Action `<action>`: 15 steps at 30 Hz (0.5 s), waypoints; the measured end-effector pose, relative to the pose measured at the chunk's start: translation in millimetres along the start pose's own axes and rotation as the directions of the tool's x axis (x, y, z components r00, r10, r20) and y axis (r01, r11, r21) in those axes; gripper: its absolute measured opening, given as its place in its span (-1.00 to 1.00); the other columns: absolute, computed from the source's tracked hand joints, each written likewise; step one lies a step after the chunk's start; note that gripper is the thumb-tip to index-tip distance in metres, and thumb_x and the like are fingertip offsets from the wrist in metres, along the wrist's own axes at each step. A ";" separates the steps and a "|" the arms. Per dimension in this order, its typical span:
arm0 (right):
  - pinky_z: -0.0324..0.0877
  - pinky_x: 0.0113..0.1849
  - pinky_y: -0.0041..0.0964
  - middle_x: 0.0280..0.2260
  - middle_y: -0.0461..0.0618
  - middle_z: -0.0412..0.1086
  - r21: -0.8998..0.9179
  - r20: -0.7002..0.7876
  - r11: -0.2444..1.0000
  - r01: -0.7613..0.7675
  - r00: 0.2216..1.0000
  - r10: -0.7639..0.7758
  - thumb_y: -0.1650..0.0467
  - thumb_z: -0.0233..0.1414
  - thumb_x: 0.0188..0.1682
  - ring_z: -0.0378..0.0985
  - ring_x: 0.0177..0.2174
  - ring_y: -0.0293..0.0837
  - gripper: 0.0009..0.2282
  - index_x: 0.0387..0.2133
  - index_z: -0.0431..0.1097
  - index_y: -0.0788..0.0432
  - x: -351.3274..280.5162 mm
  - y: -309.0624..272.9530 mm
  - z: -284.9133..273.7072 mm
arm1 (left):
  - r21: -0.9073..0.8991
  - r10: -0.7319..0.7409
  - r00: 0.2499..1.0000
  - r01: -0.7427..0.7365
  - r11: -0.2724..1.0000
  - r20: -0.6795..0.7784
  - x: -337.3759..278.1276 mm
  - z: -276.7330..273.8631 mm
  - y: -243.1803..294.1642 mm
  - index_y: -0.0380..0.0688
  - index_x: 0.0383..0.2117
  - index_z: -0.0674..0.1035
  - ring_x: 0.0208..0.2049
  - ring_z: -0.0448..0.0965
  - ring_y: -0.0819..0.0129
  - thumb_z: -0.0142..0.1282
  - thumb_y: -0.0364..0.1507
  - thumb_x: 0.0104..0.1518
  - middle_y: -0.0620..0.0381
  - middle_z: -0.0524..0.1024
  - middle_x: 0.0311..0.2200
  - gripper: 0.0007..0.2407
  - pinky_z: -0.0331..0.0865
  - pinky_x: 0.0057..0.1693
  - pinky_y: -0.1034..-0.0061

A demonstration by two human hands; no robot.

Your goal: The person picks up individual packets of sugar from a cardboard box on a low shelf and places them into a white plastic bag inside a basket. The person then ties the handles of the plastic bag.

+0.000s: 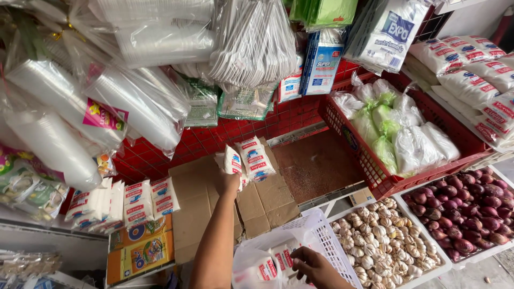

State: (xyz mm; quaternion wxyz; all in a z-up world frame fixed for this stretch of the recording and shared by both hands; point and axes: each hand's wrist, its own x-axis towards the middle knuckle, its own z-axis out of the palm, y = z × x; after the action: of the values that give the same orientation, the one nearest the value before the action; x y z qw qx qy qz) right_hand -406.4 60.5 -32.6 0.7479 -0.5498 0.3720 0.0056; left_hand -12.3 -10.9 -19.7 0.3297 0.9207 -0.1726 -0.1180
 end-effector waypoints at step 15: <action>0.35 0.06 0.22 0.08 0.25 0.38 0.856 0.041 0.510 0.083 0.973 -0.227 -0.15 -0.23 -0.07 0.46 0.04 0.18 -0.23 0.19 0.24 0.18 -29.7 -80.8 28.2 | -0.529 0.452 0.845 -0.253 0.810 0.287 -327.9 -128.4 22.6 -0.23 0.15 0.39 -0.03 0.70 0.02 0.16 -0.18 0.10 -0.13 0.63 -0.09 -0.46 0.56 0.04 0.13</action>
State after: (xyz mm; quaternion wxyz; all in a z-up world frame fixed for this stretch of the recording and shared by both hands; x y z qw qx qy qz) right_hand -378.6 63.7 53.5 0.9432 -0.1447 0.2203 -0.2024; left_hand -274.5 175.1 125.9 0.5172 0.7185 -0.3735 -0.2769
